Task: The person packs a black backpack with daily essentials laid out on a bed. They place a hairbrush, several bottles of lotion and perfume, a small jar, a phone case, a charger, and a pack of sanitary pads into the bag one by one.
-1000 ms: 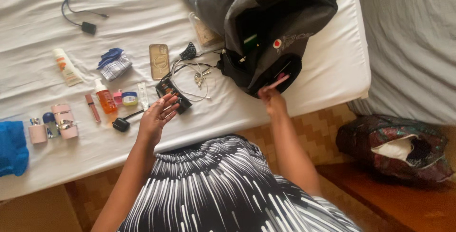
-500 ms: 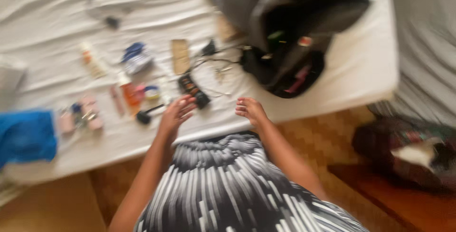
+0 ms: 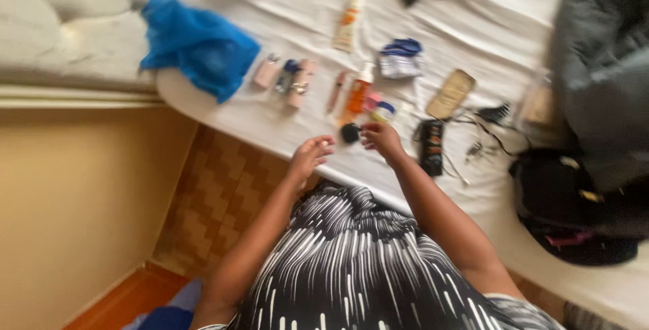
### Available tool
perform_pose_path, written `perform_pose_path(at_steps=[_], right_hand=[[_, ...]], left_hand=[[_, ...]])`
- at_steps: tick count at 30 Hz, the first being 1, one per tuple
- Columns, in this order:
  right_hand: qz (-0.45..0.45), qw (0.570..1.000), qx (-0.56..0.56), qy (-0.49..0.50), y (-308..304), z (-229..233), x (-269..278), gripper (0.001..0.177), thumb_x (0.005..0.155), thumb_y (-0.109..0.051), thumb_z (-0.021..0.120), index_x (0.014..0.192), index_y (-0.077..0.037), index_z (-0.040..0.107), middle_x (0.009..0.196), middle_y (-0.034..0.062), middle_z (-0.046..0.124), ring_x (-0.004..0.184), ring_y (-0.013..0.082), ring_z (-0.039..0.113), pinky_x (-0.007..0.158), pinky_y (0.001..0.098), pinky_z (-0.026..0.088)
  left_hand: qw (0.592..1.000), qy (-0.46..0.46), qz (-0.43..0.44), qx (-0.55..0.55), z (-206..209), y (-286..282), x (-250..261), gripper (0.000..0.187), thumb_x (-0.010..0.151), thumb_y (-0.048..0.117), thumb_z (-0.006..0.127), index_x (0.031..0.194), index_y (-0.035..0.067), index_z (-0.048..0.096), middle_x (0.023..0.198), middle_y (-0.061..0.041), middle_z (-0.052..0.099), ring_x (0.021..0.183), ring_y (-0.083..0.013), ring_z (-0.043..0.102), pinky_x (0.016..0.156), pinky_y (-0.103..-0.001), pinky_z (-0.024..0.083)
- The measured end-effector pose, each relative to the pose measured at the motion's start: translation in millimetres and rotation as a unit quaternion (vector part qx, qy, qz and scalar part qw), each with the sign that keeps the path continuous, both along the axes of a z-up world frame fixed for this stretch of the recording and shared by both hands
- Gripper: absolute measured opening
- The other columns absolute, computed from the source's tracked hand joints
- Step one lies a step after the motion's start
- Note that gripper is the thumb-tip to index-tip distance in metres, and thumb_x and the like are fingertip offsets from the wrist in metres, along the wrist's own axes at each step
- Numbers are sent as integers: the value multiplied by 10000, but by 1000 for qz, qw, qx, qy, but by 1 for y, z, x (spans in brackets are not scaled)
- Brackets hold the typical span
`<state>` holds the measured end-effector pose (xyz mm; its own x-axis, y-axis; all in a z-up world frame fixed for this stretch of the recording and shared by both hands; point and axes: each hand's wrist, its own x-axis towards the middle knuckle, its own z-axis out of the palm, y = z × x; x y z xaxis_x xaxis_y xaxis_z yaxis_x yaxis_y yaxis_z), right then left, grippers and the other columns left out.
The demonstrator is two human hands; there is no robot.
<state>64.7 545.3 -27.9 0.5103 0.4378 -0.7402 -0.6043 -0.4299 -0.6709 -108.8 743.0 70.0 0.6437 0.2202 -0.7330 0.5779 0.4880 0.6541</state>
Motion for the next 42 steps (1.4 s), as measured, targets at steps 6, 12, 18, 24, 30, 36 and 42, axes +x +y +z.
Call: perform_pose_path(at_steps=[6, 12, 18, 24, 30, 36, 42], right_hand=[[256, 878, -316, -254, 136, -13, 4, 437, 926, -455, 724, 1031, -34, 773, 1023, 195, 769, 942, 334, 731, 847, 438, 574], [267, 834, -415, -247, 171, -53, 13, 503, 919, -506, 699, 1040, -19, 737, 1044, 202, 738, 965, 362, 720, 809, 461, 585], [23, 996, -14, 91, 133, -41, 4, 302, 985, -272, 615, 1064, 18, 638, 957, 191, 725, 832, 328, 729, 735, 443, 627], [106, 970, 141, 169, 41, 71, -34, 272, 1045, -261, 488, 1182, -49, 589, 1036, 110, 715, 893, 222, 727, 855, 395, 623], [92, 965, 194, 152, -88, 127, -49, 342, 1012, -243, 627, 1260, -7, 612, 1083, 94, 708, 949, 206, 715, 883, 367, 599], [-190, 971, 103, 106, -253, 102, -63, 360, 983, -229, 658, 1281, -41, 581, 1085, 113, 718, 899, 198, 697, 821, 347, 587], [-435, 893, 99, 59, -422, 64, -87, 325, 994, -211, 672, 1270, -83, 557, 1074, 115, 701, 899, 216, 685, 803, 375, 591]], left_hand=[[991, 12, 132, 10, -1, 93, -52, 331, 1021, 259, 574, 1317, 122, 633, 1283, -34, 706, 1097, -145, 671, 923, -314, 495], [984, 27, 173, 7, 13, 110, -81, 342, 1022, 246, 559, 1320, 91, 625, 1271, -37, 708, 1089, -136, 668, 901, -288, 512], [988, 16, 151, -8, 6, 87, -64, 373, 1016, 260, 565, 1339, 86, 631, 1286, -63, 715, 1132, -158, 682, 956, -310, 516], [987, -74, 130, -57, 17, 32, 6, 502, 1013, 334, 584, 1441, 93, 478, 1348, -44, 676, 1247, -168, 642, 1057, -336, 475], [987, -149, 6, -64, 32, -65, 60, 565, 957, 281, 684, 1427, 14, 517, 1345, -132, 680, 1196, -244, 674, 1018, -401, 530], [980, -137, -81, -121, 17, -158, 83, 544, 1052, 456, 447, 1474, 120, 525, 1435, -35, 659, 1235, -194, 654, 944, -343, 484], [986, -95, -137, -20, 58, -192, 86, 515, 1059, 368, 459, 1479, 70, 476, 1440, -121, 620, 1290, -254, 627, 1044, -391, 494]])
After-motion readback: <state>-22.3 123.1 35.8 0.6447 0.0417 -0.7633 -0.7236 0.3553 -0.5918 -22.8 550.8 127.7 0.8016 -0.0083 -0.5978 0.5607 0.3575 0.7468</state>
